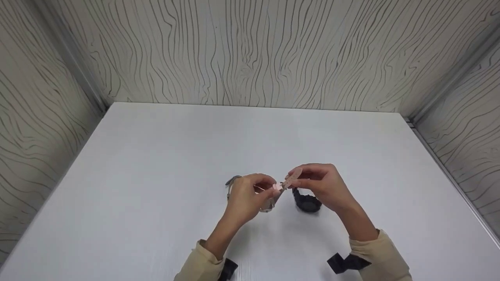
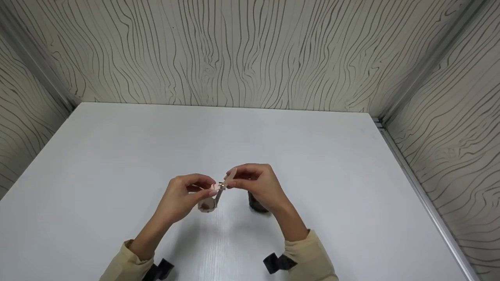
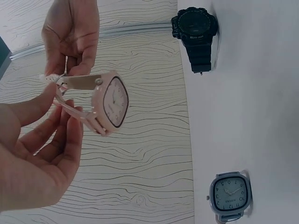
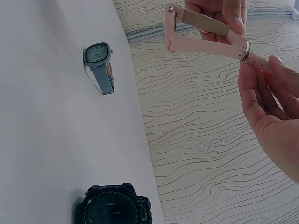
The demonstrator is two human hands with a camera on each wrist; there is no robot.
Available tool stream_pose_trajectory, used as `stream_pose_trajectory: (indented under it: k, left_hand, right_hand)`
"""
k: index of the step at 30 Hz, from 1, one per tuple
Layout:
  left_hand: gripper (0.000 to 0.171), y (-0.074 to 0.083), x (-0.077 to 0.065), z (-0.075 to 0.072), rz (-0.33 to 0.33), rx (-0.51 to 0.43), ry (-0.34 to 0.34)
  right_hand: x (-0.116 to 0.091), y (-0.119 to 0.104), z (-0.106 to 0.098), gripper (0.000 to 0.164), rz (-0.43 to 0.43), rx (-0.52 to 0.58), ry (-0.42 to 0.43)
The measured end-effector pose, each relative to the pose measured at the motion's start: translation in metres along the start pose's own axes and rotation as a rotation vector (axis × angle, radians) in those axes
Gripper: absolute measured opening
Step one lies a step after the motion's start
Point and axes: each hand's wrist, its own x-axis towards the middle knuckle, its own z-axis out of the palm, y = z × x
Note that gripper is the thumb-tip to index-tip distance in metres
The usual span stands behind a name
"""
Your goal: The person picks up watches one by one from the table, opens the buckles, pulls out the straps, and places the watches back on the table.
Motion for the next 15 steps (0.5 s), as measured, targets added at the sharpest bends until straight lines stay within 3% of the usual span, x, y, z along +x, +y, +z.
stream_pose_trajectory:
  k: [8,15]
  left_hand:
    - [0.014,-0.0006,0.0017,0.0025,-0.007,-0.012,0.002]
    - [0.013,0.0016,0.0031,0.0038,0.062,0.000,0.038]
  right_hand:
    - [-0.0007,0.0029,0.0002,0.014,-0.045,0.085,0.018]
    - [-0.0005,0.0023,0.0017,0.018,-0.058,0.120,0.006]
